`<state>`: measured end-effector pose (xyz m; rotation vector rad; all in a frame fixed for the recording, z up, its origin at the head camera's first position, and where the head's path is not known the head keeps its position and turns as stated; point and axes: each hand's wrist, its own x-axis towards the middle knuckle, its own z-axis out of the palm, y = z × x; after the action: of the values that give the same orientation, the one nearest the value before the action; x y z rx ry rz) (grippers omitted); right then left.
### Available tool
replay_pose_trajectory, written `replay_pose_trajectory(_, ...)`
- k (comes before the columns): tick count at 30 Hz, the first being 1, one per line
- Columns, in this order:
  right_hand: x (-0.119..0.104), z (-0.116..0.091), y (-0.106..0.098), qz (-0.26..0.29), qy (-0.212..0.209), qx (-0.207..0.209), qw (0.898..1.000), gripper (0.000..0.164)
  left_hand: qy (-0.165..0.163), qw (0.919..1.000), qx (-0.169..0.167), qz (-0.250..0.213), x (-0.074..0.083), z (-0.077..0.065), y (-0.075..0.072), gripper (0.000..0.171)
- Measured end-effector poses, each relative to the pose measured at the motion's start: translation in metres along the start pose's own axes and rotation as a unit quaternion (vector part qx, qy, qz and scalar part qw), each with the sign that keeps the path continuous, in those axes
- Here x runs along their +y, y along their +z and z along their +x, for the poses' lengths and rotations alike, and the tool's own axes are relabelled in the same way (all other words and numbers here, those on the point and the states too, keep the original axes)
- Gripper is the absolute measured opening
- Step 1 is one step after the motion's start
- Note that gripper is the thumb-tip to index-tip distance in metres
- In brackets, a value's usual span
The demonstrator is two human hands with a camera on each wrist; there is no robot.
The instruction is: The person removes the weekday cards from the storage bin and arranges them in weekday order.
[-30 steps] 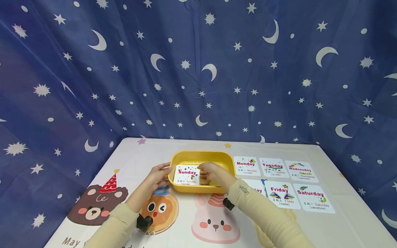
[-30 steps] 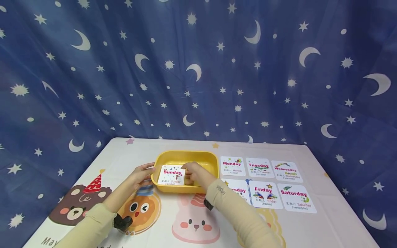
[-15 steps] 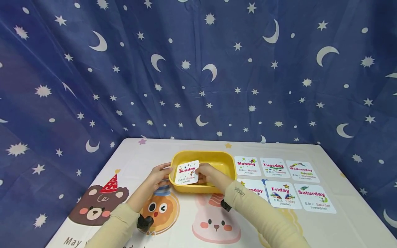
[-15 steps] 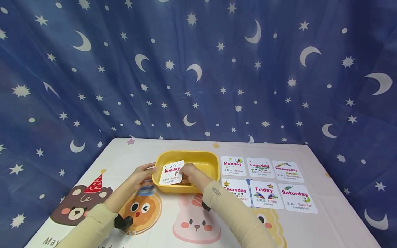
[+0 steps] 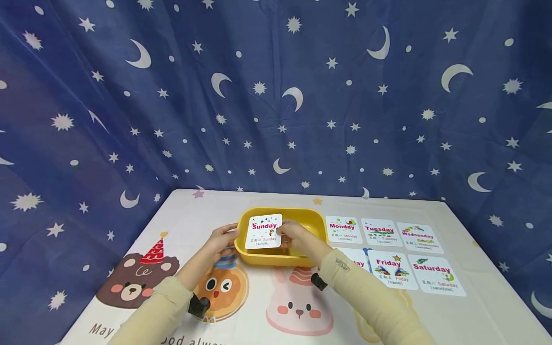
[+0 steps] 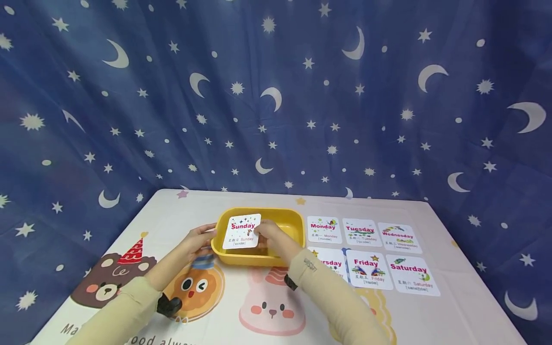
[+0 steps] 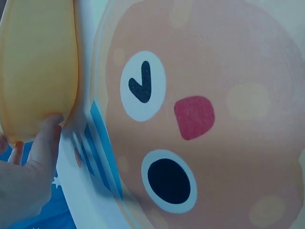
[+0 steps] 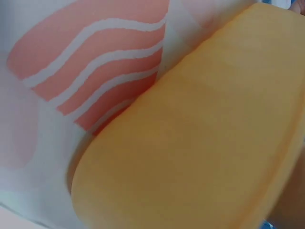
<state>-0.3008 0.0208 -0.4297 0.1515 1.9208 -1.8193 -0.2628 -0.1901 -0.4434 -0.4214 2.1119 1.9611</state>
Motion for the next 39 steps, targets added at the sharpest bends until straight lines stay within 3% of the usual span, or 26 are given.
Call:
replay_pose_trajectory(16, -0.027, -0.026, -0.025, 0.033, -0.02, -0.002, 0.999, 0.034, 0.002, 0.9996, -0.011, 0.025, 0.008, 0.001, -0.003, 0.047)
replay_pose_trajectory(24, -0.021, -0.05, -0.041, 0.052, -0.02, -0.011, 0.998, 0.033, -0.009, 0.9997, -0.013, 0.021, 0.003, -0.001, -0.001, 0.047)
replay_pose_trajectory(33, -0.012, -0.087, -0.076, 0.018, -0.046, -0.038, 0.998, 0.07, -0.013, 0.9998, -0.013, 0.012, 0.0, -0.002, 0.001, 0.047)
replay_pose_trajectory(39, -0.01, -0.105, -0.106, -0.021, -0.065, -0.042, 0.997, 0.074, -0.011, 0.9997, -0.012, 0.018, 0.003, -0.003, 0.001, 0.046)
